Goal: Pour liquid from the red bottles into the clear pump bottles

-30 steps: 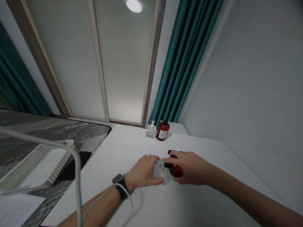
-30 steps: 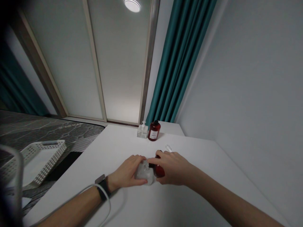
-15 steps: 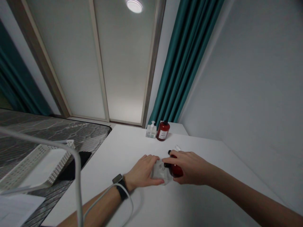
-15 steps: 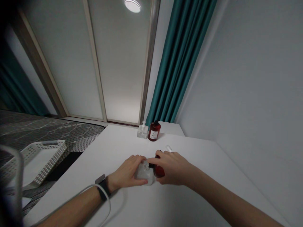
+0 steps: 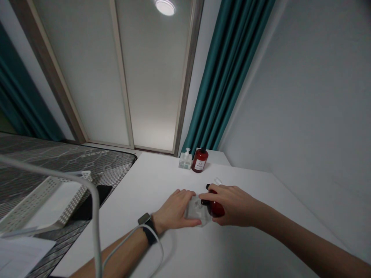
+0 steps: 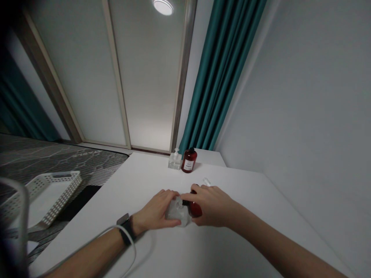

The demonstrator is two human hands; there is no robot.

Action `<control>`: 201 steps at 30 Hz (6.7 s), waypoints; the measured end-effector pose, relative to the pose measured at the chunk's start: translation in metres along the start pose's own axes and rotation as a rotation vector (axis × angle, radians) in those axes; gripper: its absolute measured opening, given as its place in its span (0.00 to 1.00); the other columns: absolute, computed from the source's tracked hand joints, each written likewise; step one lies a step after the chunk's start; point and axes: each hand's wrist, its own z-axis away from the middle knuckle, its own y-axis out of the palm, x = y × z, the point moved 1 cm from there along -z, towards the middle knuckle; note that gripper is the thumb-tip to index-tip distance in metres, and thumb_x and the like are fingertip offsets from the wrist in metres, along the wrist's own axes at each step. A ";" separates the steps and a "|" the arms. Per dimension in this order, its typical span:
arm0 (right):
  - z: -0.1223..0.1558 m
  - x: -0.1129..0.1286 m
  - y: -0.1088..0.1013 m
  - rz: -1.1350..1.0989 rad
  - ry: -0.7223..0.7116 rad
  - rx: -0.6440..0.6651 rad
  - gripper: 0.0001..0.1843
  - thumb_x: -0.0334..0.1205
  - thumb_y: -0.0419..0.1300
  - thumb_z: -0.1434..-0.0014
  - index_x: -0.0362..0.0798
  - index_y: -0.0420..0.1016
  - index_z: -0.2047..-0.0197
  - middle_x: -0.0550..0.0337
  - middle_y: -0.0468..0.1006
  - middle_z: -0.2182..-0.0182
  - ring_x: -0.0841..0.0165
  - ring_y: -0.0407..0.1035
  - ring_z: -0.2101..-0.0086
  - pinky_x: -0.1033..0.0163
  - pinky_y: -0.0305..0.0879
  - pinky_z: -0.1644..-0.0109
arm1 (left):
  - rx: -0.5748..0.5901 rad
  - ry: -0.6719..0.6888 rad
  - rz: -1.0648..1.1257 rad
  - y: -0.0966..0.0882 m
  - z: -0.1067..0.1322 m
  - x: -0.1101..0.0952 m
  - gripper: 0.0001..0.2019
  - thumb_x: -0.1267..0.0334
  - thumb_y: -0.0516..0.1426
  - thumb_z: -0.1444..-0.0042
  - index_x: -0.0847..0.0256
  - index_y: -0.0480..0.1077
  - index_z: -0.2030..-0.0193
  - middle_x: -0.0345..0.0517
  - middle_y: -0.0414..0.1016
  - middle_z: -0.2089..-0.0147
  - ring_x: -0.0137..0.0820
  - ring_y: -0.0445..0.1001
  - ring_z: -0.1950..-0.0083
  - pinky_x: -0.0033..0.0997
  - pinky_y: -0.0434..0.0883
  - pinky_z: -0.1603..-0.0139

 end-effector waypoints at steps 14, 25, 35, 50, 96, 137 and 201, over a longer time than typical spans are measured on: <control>-0.001 0.002 -0.002 -0.003 -0.006 0.002 0.26 0.41 0.64 0.47 0.60 0.69 0.44 0.55 0.73 0.56 0.59 0.73 0.61 0.61 0.56 0.64 | 0.003 -0.001 -0.003 0.002 0.000 0.002 0.30 0.46 0.66 0.51 0.60 0.64 0.48 0.52 0.75 0.50 0.47 0.74 0.52 0.45 0.66 0.48; -0.001 0.001 -0.001 -0.001 -0.011 0.007 0.27 0.41 0.64 0.47 0.60 0.69 0.43 0.55 0.73 0.55 0.59 0.73 0.61 0.61 0.55 0.64 | 0.009 0.004 -0.005 0.001 0.000 0.001 0.30 0.46 0.66 0.51 0.60 0.63 0.47 0.53 0.75 0.49 0.48 0.75 0.51 0.46 0.67 0.48; -0.001 0.002 -0.004 0.001 -0.005 0.020 0.28 0.41 0.64 0.47 0.61 0.68 0.42 0.55 0.73 0.55 0.60 0.73 0.61 0.61 0.57 0.63 | 0.014 0.002 0.005 0.000 0.000 0.001 0.30 0.47 0.67 0.51 0.61 0.63 0.47 0.53 0.75 0.48 0.48 0.74 0.51 0.46 0.67 0.48; -0.002 0.002 -0.003 0.003 -0.010 0.014 0.27 0.42 0.63 0.46 0.61 0.68 0.43 0.55 0.73 0.55 0.58 0.73 0.60 0.60 0.57 0.63 | 0.013 0.005 -0.014 -0.001 0.000 0.001 0.30 0.47 0.67 0.51 0.61 0.63 0.49 0.51 0.75 0.50 0.47 0.74 0.52 0.46 0.67 0.49; -0.004 0.008 -0.009 0.010 -0.015 0.033 0.28 0.43 0.64 0.45 0.62 0.68 0.41 0.56 0.73 0.57 0.60 0.73 0.61 0.61 0.58 0.63 | 0.014 0.013 -0.026 -0.005 0.002 0.002 0.29 0.45 0.67 0.52 0.60 0.63 0.52 0.51 0.76 0.52 0.46 0.75 0.53 0.43 0.67 0.51; -0.005 0.011 -0.013 0.036 -0.033 0.016 0.26 0.43 0.64 0.46 0.62 0.70 0.43 0.56 0.74 0.58 0.60 0.73 0.63 0.61 0.57 0.65 | 0.035 0.001 -0.005 -0.009 0.003 0.000 0.28 0.46 0.67 0.52 0.59 0.63 0.52 0.50 0.76 0.52 0.46 0.74 0.54 0.41 0.67 0.52; -0.006 0.013 -0.015 0.087 -0.023 0.036 0.23 0.44 0.62 0.45 0.61 0.70 0.45 0.57 0.74 0.58 0.58 0.73 0.62 0.60 0.58 0.64 | 0.092 0.043 0.258 -0.040 0.007 0.010 0.24 0.61 0.68 0.53 0.59 0.65 0.52 0.45 0.70 0.54 0.40 0.70 0.54 0.38 0.69 0.52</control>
